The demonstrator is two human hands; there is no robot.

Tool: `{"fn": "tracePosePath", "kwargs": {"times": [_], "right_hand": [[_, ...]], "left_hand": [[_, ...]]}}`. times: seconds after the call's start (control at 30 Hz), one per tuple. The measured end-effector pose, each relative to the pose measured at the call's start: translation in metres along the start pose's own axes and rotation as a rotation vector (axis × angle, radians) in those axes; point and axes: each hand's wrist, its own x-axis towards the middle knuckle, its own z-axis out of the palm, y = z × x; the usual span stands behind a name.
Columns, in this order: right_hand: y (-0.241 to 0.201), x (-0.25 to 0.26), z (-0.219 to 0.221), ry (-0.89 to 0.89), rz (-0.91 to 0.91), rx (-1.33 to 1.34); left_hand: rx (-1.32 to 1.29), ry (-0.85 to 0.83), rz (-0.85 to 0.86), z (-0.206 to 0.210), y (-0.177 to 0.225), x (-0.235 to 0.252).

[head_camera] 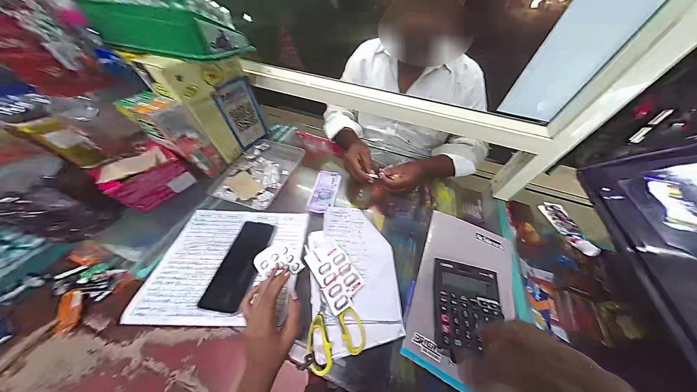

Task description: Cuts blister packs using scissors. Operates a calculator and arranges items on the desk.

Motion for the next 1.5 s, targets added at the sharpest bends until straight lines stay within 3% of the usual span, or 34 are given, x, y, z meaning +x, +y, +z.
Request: {"fn": "tracePosePath", "kwargs": {"times": [0.03,0.1,0.2,1.5], "right_hand": [[0.002,0.01,0.01,-0.055,0.141,-0.216],[0.024,0.028,0.035,0.054,0.287,-0.563],[0.044,0.034,0.036,0.266,0.336,-0.746],[0.039,0.025,0.029,0.198,0.218,-0.638]], "left_hand": [[0.002,0.012,-0.004,0.001,0.001,0.0],[0.005,0.023,-0.01,0.0,0.0,0.0],[0.004,0.046,0.006,0.004,-0.002,0.001],[-0.02,0.017,0.01,0.004,-0.001,0.002]]}}
